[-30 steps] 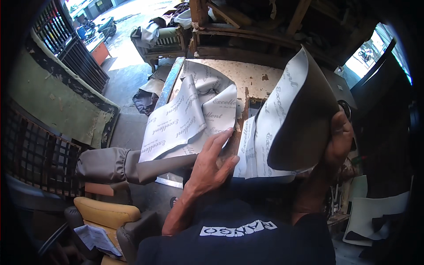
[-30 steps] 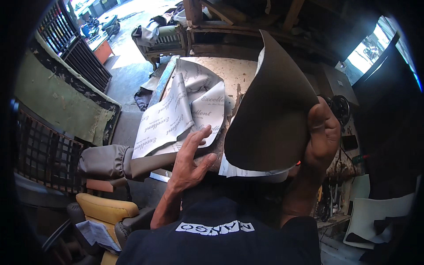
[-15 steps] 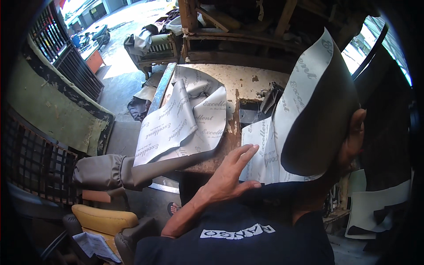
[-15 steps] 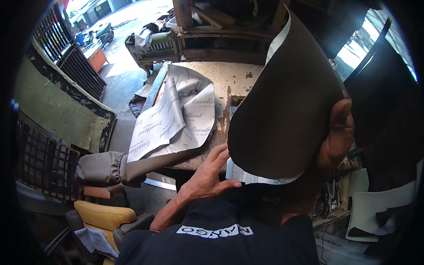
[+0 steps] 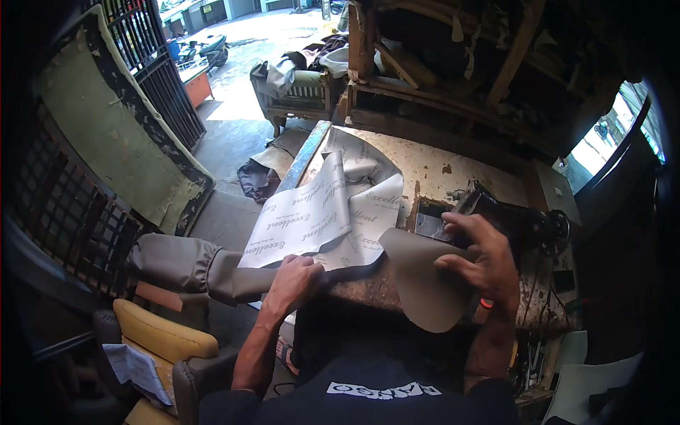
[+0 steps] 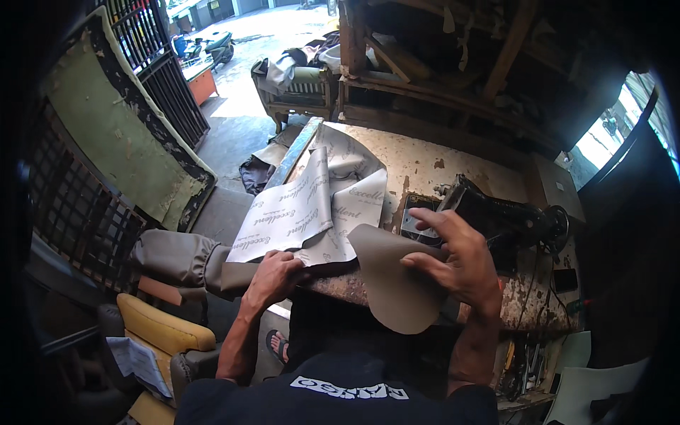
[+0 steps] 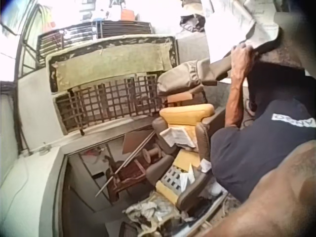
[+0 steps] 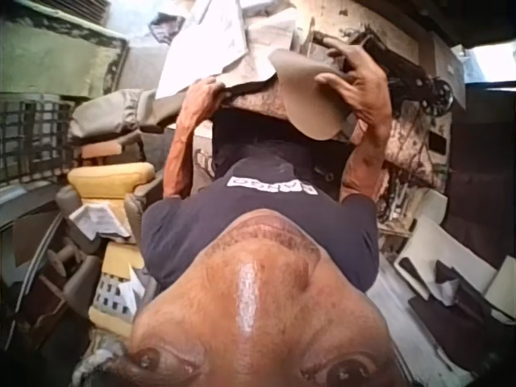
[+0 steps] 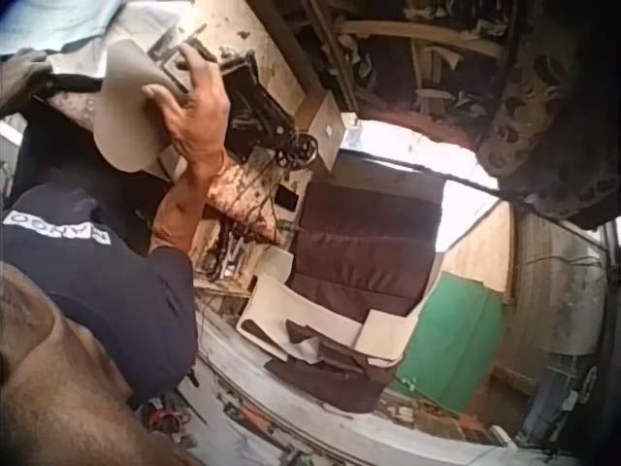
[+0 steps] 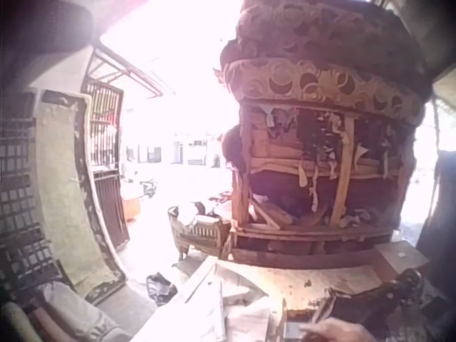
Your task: The person fits a new leather cover over a foam chair cushion and then uses a sewing machine to stitch a piece of leather fabric.
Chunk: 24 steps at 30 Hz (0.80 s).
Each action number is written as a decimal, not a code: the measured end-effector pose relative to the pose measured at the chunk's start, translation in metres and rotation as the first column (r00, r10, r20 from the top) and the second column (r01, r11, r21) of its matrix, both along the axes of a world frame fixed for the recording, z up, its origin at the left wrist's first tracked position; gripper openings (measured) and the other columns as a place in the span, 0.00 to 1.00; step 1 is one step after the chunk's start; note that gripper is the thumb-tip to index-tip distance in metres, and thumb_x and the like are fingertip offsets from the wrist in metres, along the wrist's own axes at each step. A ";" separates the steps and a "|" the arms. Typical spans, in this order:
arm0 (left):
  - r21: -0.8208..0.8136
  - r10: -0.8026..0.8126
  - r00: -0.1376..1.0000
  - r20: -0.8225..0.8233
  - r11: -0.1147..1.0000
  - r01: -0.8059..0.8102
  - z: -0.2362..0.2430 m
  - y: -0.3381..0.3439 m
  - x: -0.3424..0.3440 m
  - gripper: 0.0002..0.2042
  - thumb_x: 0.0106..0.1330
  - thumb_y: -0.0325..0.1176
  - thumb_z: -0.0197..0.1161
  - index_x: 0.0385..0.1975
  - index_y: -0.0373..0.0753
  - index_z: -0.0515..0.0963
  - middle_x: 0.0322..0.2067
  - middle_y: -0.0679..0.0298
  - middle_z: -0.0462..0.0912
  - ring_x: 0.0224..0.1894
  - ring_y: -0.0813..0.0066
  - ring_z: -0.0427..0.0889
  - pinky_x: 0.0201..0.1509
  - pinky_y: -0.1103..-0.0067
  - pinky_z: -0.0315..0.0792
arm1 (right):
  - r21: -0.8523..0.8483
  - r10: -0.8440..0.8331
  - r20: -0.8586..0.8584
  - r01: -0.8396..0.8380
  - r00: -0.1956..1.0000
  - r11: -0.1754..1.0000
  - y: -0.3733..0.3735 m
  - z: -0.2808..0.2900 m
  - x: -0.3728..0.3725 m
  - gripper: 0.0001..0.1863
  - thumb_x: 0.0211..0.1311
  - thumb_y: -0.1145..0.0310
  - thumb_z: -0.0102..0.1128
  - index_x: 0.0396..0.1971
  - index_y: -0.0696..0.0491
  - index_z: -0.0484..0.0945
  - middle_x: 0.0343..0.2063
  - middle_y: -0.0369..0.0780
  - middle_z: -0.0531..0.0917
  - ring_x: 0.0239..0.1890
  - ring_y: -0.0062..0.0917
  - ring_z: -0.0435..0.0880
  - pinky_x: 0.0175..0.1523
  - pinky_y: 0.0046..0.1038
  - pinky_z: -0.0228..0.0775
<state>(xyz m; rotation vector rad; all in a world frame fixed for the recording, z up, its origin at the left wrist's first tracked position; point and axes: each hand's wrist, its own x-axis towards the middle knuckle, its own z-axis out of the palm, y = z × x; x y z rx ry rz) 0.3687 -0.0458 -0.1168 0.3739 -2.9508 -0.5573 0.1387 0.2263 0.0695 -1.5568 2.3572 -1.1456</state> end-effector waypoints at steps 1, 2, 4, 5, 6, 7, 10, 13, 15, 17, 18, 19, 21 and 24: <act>0.050 -0.024 0.999 -0.043 0.998 0.026 0.004 0.002 -0.002 0.08 0.65 0.35 0.67 0.40 0.41 0.82 0.37 0.56 0.81 0.42 0.53 0.82 0.54 0.59 0.73 | 0.033 0.162 -0.097 -0.160 0.982 0.987 -0.014 -0.023 -0.006 0.35 0.52 0.61 0.79 0.62 0.48 0.77 0.51 0.46 0.84 0.51 0.42 0.86 0.55 0.37 0.80; 0.097 -0.038 0.996 -0.075 0.994 0.045 0.009 0.008 0.000 0.05 0.65 0.30 0.65 0.38 0.40 0.81 0.34 0.55 0.80 0.39 0.50 0.82 0.46 0.62 0.76 | 0.081 0.295 -0.050 -0.290 0.954 0.954 -0.030 -0.046 -0.005 0.38 0.53 0.61 0.78 0.66 0.47 0.74 0.57 0.48 0.81 0.57 0.46 0.82 0.62 0.38 0.76; 0.087 -0.036 0.985 -0.171 0.995 0.051 0.033 0.020 0.010 0.03 0.65 0.28 0.63 0.37 0.42 0.80 0.31 0.55 0.76 0.34 0.49 0.81 0.37 0.60 0.74 | 0.237 0.383 -0.009 -0.370 0.924 0.898 -0.059 -0.082 0.011 0.43 0.51 0.62 0.79 0.69 0.44 0.70 0.65 0.49 0.75 0.63 0.46 0.78 0.65 0.40 0.75; 0.080 -0.057 0.977 -0.206 0.994 0.075 0.048 0.024 0.011 0.03 0.65 0.28 0.63 0.36 0.42 0.80 0.31 0.55 0.76 0.34 0.50 0.81 0.37 0.60 0.74 | 0.168 0.444 -0.006 -0.436 0.896 0.884 -0.067 -0.106 0.006 0.43 0.52 0.64 0.78 0.70 0.42 0.69 0.64 0.49 0.76 0.62 0.45 0.79 0.64 0.40 0.76; 0.080 -0.077 0.970 -0.230 0.992 0.098 0.059 0.029 0.013 0.02 0.66 0.28 0.63 0.36 0.42 0.80 0.30 0.56 0.76 0.33 0.51 0.81 0.36 0.60 0.74 | 0.101 0.504 0.006 -0.502 0.864 0.859 -0.075 -0.124 0.002 0.43 0.52 0.66 0.78 0.70 0.40 0.69 0.63 0.48 0.78 0.61 0.45 0.80 0.63 0.40 0.77; 0.043 -0.065 0.982 -0.177 0.996 0.074 0.067 0.030 0.018 0.05 0.66 0.30 0.65 0.40 0.44 0.81 0.29 0.57 0.76 0.34 0.52 0.81 0.35 0.62 0.74 | 0.169 0.469 0.027 -0.466 0.883 0.868 -0.083 -0.123 0.002 0.42 0.53 0.68 0.77 0.70 0.39 0.69 0.60 0.47 0.80 0.58 0.45 0.82 0.60 0.40 0.78; 0.021 -0.002 0.989 -0.146 1.000 0.005 0.089 0.029 0.038 0.08 0.66 0.33 0.67 0.44 0.45 0.82 0.29 0.57 0.76 0.33 0.52 0.82 0.35 0.63 0.75 | 0.225 0.356 -0.170 -0.316 0.919 0.922 -0.097 -0.127 -0.019 0.28 0.52 0.75 0.71 0.57 0.43 0.81 0.46 0.41 0.87 0.45 0.42 0.87 0.48 0.40 0.81; 0.073 0.066 0.992 -0.107 0.996 -0.059 0.079 0.014 0.060 0.14 0.62 0.40 0.72 0.45 0.45 0.84 0.34 0.58 0.82 0.33 0.52 0.85 0.37 0.62 0.77 | 0.265 0.306 -0.274 -0.234 0.912 0.935 -0.100 -0.110 -0.033 0.13 0.55 0.69 0.69 0.42 0.44 0.87 0.41 0.37 0.87 0.41 0.38 0.88 0.45 0.39 0.82; 0.069 0.186 0.976 0.114 0.978 -0.195 0.071 -0.002 0.087 0.15 0.59 0.41 0.74 0.43 0.44 0.84 0.38 0.57 0.86 0.36 0.51 0.85 0.42 0.60 0.77 | 0.238 0.293 -0.271 -0.231 0.917 0.943 -0.093 -0.109 -0.035 0.14 0.55 0.69 0.69 0.43 0.44 0.87 0.40 0.37 0.86 0.40 0.39 0.88 0.44 0.39 0.82; 0.049 0.274 0.886 0.374 0.948 -0.314 0.036 -0.024 0.142 0.14 0.57 0.40 0.74 0.41 0.44 0.85 0.38 0.55 0.88 0.40 0.48 0.84 0.47 0.59 0.76 | 0.209 0.270 -0.282 -0.216 0.921 0.954 -0.085 -0.107 -0.033 0.13 0.54 0.68 0.70 0.41 0.44 0.86 0.39 0.37 0.85 0.40 0.40 0.87 0.44 0.40 0.81; 0.021 0.289 0.851 0.437 0.943 -0.331 0.011 -0.038 0.175 0.13 0.57 0.40 0.74 0.40 0.44 0.86 0.38 0.54 0.88 0.41 0.47 0.83 0.49 0.60 0.76 | 0.191 0.281 -0.276 -0.234 0.919 0.953 -0.082 -0.104 -0.031 0.13 0.54 0.68 0.70 0.41 0.44 0.86 0.39 0.37 0.85 0.40 0.40 0.87 0.44 0.40 0.81; 0.116 0.376 0.817 0.437 0.877 -0.466 0.002 -0.045 0.188 0.13 0.57 0.39 0.74 0.41 0.45 0.87 0.38 0.54 0.88 0.42 0.48 0.83 0.49 0.60 0.76 | 0.210 0.251 -0.279 -0.196 0.927 0.958 -0.072 -0.098 -0.035 0.12 0.55 0.67 0.71 0.41 0.45 0.85 0.39 0.38 0.85 0.40 0.40 0.87 0.44 0.40 0.80; 0.086 0.474 0.862 0.178 0.865 -0.494 -0.017 -0.056 0.229 0.11 0.56 0.36 0.73 0.39 0.44 0.86 0.36 0.56 0.86 0.42 0.49 0.82 0.49 0.62 0.75 | 0.271 0.225 -0.237 -0.158 0.945 0.950 -0.052 -0.091 -0.042 0.13 0.54 0.65 0.73 0.40 0.48 0.84 0.38 0.39 0.84 0.39 0.42 0.86 0.44 0.41 0.79; -0.060 0.665 0.717 -0.207 0.723 -0.688 0.084 -0.058 0.214 0.07 0.61 0.24 0.61 0.37 0.41 0.81 0.35 0.55 0.82 0.41 0.47 0.83 0.42 0.61 0.75 | 0.275 0.293 -0.100 -0.257 0.951 0.926 -0.021 -0.080 -0.045 0.14 0.55 0.61 0.76 0.37 0.51 0.83 0.34 0.42 0.84 0.37 0.42 0.86 0.42 0.41 0.78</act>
